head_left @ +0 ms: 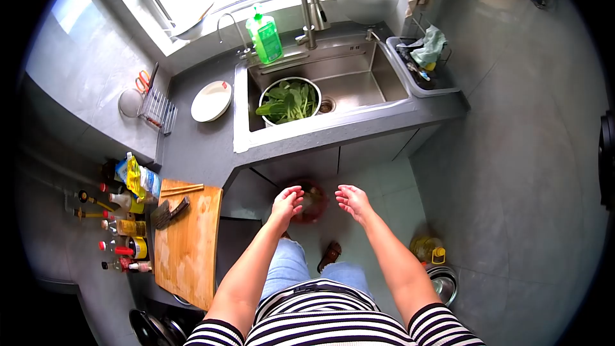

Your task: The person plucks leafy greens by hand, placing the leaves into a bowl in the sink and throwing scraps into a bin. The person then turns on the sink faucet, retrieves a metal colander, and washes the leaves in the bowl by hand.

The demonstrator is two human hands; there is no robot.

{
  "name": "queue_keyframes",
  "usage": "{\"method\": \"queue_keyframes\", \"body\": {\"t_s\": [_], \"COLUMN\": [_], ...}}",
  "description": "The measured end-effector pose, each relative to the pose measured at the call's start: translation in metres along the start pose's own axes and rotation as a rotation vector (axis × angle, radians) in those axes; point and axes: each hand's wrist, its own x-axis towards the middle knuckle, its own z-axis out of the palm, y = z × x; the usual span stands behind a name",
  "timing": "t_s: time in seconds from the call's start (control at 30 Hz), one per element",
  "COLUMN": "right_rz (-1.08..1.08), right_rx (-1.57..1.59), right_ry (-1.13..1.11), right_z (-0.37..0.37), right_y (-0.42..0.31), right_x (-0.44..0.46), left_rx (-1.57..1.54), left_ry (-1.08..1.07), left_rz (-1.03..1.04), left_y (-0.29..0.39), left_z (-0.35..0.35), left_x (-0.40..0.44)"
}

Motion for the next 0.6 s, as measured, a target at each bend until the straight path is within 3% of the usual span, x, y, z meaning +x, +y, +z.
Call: {"method": "queue_keyframes", "body": {"t_s": [0.6], "right_rz": [-0.218], "right_rx": [0.216], "right_ry": [-0.025], "right_z": [-0.037], "right_y": [-0.052], "right_x": [-0.006], "left_rx": [0.02], "left_ry": [-0.366], "left_rz": [-0.034], "left_y": [0.03], "left_z": [0.077], "left_x": [0.036]}}
